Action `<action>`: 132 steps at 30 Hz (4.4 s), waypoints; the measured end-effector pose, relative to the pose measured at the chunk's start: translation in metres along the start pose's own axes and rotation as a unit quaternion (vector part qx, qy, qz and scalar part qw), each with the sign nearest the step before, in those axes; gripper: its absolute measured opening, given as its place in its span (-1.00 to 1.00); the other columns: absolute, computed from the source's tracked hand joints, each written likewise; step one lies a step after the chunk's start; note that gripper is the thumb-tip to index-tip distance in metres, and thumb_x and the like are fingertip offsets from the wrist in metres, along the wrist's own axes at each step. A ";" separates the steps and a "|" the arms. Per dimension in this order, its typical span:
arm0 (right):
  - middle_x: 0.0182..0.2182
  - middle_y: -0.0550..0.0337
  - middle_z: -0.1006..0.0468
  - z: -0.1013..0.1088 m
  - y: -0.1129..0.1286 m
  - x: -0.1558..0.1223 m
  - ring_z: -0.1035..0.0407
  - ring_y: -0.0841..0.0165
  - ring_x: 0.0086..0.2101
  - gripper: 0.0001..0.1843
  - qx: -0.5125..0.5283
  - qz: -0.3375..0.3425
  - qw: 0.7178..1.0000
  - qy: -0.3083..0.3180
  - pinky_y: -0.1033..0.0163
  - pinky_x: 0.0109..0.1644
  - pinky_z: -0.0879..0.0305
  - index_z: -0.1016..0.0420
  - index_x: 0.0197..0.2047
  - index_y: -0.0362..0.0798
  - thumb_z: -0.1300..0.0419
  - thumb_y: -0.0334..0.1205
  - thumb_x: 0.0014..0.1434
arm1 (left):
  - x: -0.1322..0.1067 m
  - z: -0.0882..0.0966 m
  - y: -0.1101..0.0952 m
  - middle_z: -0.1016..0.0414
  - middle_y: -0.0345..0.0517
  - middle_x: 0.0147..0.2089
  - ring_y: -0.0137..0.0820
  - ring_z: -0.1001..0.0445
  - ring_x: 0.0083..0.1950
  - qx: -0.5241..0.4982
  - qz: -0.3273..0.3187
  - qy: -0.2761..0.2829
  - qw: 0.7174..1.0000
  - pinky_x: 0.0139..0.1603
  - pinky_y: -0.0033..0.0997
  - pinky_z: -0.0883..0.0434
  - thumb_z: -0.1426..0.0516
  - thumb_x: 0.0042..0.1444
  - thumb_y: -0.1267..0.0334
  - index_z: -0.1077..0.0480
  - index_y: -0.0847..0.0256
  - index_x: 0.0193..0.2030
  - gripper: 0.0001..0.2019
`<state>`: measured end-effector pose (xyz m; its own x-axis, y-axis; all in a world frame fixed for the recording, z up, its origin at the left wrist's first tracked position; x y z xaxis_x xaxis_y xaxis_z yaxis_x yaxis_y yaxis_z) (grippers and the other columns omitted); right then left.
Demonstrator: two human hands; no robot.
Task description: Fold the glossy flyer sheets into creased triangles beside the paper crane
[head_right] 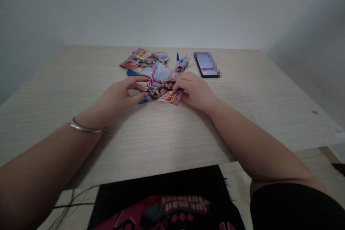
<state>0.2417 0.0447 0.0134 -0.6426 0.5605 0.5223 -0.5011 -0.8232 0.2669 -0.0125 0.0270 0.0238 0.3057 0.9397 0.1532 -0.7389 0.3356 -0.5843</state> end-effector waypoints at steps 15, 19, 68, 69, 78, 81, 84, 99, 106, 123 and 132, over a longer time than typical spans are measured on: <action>0.22 -0.04 -0.62 -0.008 0.028 0.000 -0.48 0.06 0.21 -0.46 0.011 0.047 0.981 0.190 -0.12 0.33 -0.36 -0.57 0.26 -0.02 -0.36 -0.08 0.23 | 0.005 -0.006 0.018 -0.68 -0.08 -0.17 -0.31 -0.61 -0.23 -0.027 0.004 -0.007 1.000 -0.15 -0.31 -0.52 -0.19 0.18 0.23 -0.43 0.17 0.34 -0.45; 0.24 0.03 -0.61 -0.012 0.034 0.000 -0.50 0.11 0.21 -0.57 -0.006 0.065 0.975 0.212 -0.07 0.32 -0.39 -0.64 0.20 0.03 -0.31 -0.15 0.28 | 0.003 -0.005 0.017 -0.69 -0.07 -0.16 -0.31 -0.63 -0.22 -0.026 0.000 0.001 1.000 -0.17 -0.32 -0.51 -0.18 0.20 0.26 -0.42 0.17 0.35 -0.45; -0.39 0.14 -0.60 -0.010 0.005 0.002 -0.36 0.32 -0.42 -0.77 -0.014 -0.271 0.946 0.175 0.20 -0.34 -0.12 -0.52 -0.31 -0.01 -0.22 -0.05 0.30 | 0.005 -0.019 0.004 -0.62 -0.07 -0.11 -0.25 -0.53 -0.06 0.048 -0.213 0.143 0.965 0.03 -0.22 -0.42 -0.26 0.26 0.19 -0.72 0.05 -0.19 -0.85; -0.38 0.13 -0.61 -0.009 0.005 0.002 -0.36 0.32 -0.42 -0.76 -0.019 -0.269 0.946 0.180 0.21 -0.34 -0.12 -0.53 -0.30 -0.01 -0.21 -0.05 0.31 | 0.004 -0.018 0.002 -0.62 -0.08 -0.11 -0.26 -0.53 -0.07 0.052 -0.217 0.147 0.964 0.03 -0.23 -0.42 -0.26 0.26 0.20 -0.71 0.06 -0.20 -0.85; -0.38 0.13 -0.60 0.003 0.003 0.002 -0.35 0.33 -0.42 -0.74 -0.064 -0.301 0.917 0.253 0.22 -0.32 -0.12 -0.62 -0.19 -0.05 -0.20 -0.06 0.32 | -0.006 -0.006 -0.010 -0.64 0.04 0.02 -0.18 -0.56 0.03 0.137 -0.172 0.153 0.963 0.08 -0.21 -0.43 -0.12 0.39 0.08 -0.55 0.22 0.13 -0.65; -0.36 0.12 -0.62 0.006 0.001 0.002 -0.37 0.32 -0.40 -0.73 -0.064 -0.310 0.911 0.264 0.21 -0.31 -0.14 -0.63 -0.18 -0.05 -0.21 -0.04 0.32 | -0.010 -0.006 -0.012 -0.63 0.04 0.11 -0.18 -0.54 0.11 0.147 -0.211 0.170 0.951 0.16 -0.20 -0.41 -0.12 0.41 0.10 -0.48 0.21 0.26 -0.61; -0.35 0.10 -0.62 0.006 -0.002 0.002 -0.37 0.31 -0.40 -0.74 -0.077 -0.303 0.911 0.270 0.21 -0.32 -0.14 -0.62 -0.22 -0.05 -0.21 -0.05 0.32 | -0.014 -0.008 -0.013 -0.59 0.02 0.22 -0.19 -0.50 0.20 0.152 -0.273 0.192 0.930 0.28 -0.19 -0.35 -0.11 0.44 0.15 -0.48 0.15 0.31 -0.62; -0.37 0.11 -0.64 0.006 0.000 0.001 -0.36 0.33 -0.44 -0.74 -0.096 -0.275 0.929 0.227 0.21 -0.34 -0.13 -0.61 -0.18 -0.06 -0.17 -0.10 0.32 | -0.017 -0.012 -0.016 -0.53 0.10 0.27 -0.12 -0.45 0.24 0.218 -0.274 0.178 0.920 0.35 -0.15 -0.32 -0.13 0.44 0.12 -0.40 0.25 0.38 -0.54; -0.23 0.08 -0.72 -0.002 0.012 0.005 -0.51 0.24 -0.25 -0.69 -0.089 -0.204 0.958 0.180 0.20 -0.23 -0.21 -0.71 -0.16 -0.01 -0.25 0.03 0.32 | -0.015 -0.018 -0.014 -0.59 0.04 0.26 -0.15 -0.48 0.18 0.192 -0.319 0.166 0.913 0.29 -0.15 -0.34 -0.11 0.45 0.14 -0.46 0.22 0.34 -0.58; -0.35 0.17 -0.65 -0.015 0.003 0.007 -0.41 0.35 -0.35 -0.79 0.012 -0.255 0.947 0.197 0.25 -0.24 -0.18 -0.63 -0.30 -0.04 -0.25 -0.12 0.30 | -0.017 -0.013 -0.012 -0.52 0.18 0.30 -0.09 -0.50 0.28 0.175 -0.272 0.131 0.937 0.39 0.00 -0.39 -0.08 0.46 0.16 -0.52 0.29 0.25 -0.62; -0.36 0.13 -0.61 -0.018 -0.003 0.008 -0.34 0.34 -0.37 -0.71 -0.082 -0.251 0.946 0.186 0.22 -0.28 -0.09 -0.61 -0.33 -0.05 -0.21 -0.07 0.34 | -0.021 -0.014 -0.010 -0.49 0.15 0.36 -0.12 -0.51 0.30 0.206 -0.239 0.189 0.930 0.33 -0.11 -0.41 -0.10 0.44 0.17 -0.27 0.17 0.47 -0.49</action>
<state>0.2274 0.0530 0.0024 -0.4433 0.8957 0.0334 -0.8612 -0.4360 0.2612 -0.0034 0.0030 0.0154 0.7902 0.6125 -0.0206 -0.6078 0.7790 -0.1543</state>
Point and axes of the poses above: each hand's wrist, its own x-axis towards the middle knuckle, its own z-axis out of the back of the hand, y = z × x, the point moved 3 cm from there along x, towards the middle knuckle
